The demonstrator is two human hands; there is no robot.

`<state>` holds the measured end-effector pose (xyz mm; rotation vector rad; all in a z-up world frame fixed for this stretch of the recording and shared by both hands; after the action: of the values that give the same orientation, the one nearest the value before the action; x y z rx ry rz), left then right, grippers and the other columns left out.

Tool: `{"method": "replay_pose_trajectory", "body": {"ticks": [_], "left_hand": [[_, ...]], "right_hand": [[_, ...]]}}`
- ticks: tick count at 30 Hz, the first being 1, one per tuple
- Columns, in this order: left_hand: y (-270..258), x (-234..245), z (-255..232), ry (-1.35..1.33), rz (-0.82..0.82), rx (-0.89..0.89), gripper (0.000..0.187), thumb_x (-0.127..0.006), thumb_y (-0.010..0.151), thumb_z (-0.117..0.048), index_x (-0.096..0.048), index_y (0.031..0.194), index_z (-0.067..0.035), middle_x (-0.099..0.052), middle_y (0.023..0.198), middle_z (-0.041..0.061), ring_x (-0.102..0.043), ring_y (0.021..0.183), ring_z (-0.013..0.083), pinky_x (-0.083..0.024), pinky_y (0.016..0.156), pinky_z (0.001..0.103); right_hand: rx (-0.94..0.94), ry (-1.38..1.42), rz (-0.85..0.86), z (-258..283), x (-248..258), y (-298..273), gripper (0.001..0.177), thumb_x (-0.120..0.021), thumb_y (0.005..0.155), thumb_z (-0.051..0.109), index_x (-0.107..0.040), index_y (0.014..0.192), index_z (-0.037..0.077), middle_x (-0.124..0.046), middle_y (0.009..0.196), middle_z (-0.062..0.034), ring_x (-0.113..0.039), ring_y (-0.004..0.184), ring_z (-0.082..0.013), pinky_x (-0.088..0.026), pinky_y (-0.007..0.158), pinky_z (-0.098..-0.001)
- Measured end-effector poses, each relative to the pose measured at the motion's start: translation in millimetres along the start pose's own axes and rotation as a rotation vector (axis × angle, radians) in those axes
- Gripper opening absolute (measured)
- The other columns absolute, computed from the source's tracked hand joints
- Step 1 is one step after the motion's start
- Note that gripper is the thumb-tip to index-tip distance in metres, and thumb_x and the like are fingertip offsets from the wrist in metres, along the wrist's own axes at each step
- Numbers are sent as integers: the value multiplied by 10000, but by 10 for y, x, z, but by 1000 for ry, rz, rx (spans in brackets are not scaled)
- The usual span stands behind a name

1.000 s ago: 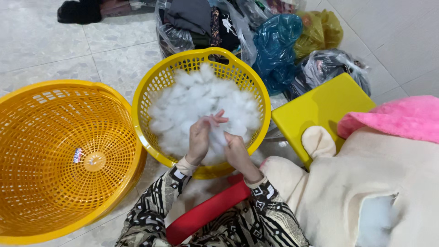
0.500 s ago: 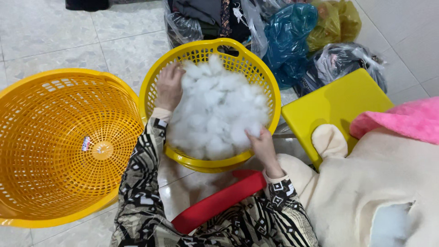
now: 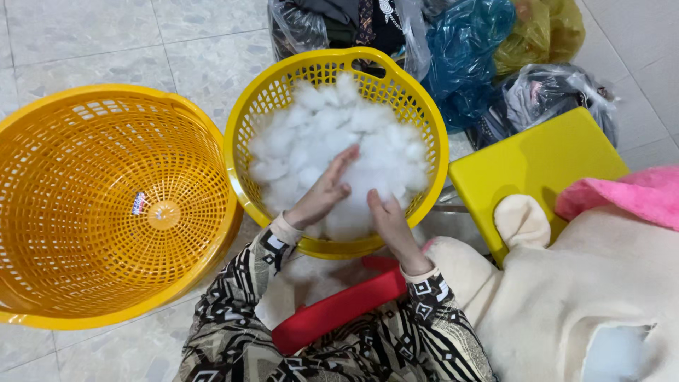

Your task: The person repeatedly takes handfuls of white stuffing from a yellow basket and inserts them into the opening of a large plush toy. The person compresses the stuffing inside the toy to distribute it evenly.

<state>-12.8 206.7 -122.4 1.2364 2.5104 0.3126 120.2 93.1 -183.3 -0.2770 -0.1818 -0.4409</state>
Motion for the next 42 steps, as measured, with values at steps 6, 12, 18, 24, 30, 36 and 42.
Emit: {"method": "replay_pose_trajectory", "body": {"ticks": [6,12,18,24,30,36,42], "left_hand": [[-62,-189,52,51,-78,58,638,-833,884,-26,-569,1464,-3,-650,1376,144,-579,1277,197,-490,1112,345],[-120,-81,-328,36,-208,-8,882,-861,797,-48,-373,1532,-49,-650,1321,83,-610,1202,172,-521,1038,323],[-302,-226,-813,483,-318,-289,585,-787,835,37,-554,1368,-25,-653,1289,164,-638,1221,281,-541,1022,356],[-476,89,-494,413,-335,-252,279,-660,852,126,-752,1067,-25,-763,1064,109,-743,1016,211,-585,925,287],[-746,742,8,169,-621,-1,167,-673,934,42,-725,1090,12,-725,1045,52,-648,980,130,-517,915,245],[-852,948,124,167,-797,29,179,-667,1004,-59,-689,1175,-8,-686,1139,48,-600,1076,125,-473,987,271],[-809,927,399,-368,-842,6,333,-548,1059,-168,-591,1341,2,-645,1265,89,-611,1165,170,-487,1049,322]], "right_hand": [[779,-548,-382,1528,845,-226,494,-358,1133,241,-344,1565,2,-414,1523,-206,-396,1409,-339,-291,1215,-471],[766,80,-415,1773,1051,-529,561,-573,1084,14,-333,1586,85,-372,1599,-83,-417,1429,-238,-343,1248,-376],[395,164,-65,968,-202,-199,650,-574,945,-38,-336,1544,49,-452,1479,-183,-470,1369,-276,-439,1118,-396],[470,334,-265,1298,329,-14,183,-493,1084,108,-648,1121,17,-710,1042,-115,-729,904,-214,-637,704,-305],[842,-367,-826,1831,1045,-155,105,-640,1125,113,-590,1105,23,-583,1005,-175,-598,927,-295,-503,841,-390],[235,-1246,-165,327,159,1059,866,-609,942,569,-286,1545,37,-215,1601,-254,-208,1467,-442,-151,1117,-699],[-227,-1273,330,-620,17,929,990,-648,871,627,-216,1593,107,-204,1680,-125,-178,1554,-318,-46,1176,-722]]}}
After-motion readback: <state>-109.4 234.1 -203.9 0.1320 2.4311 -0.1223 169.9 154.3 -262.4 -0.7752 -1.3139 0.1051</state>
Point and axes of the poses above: each hand's wrist, its own y-axis towards the middle knuckle, its own x-axis out of the back of the hand, z = x × y, the point moved 10 cm from there along y, towards the middle knuckle
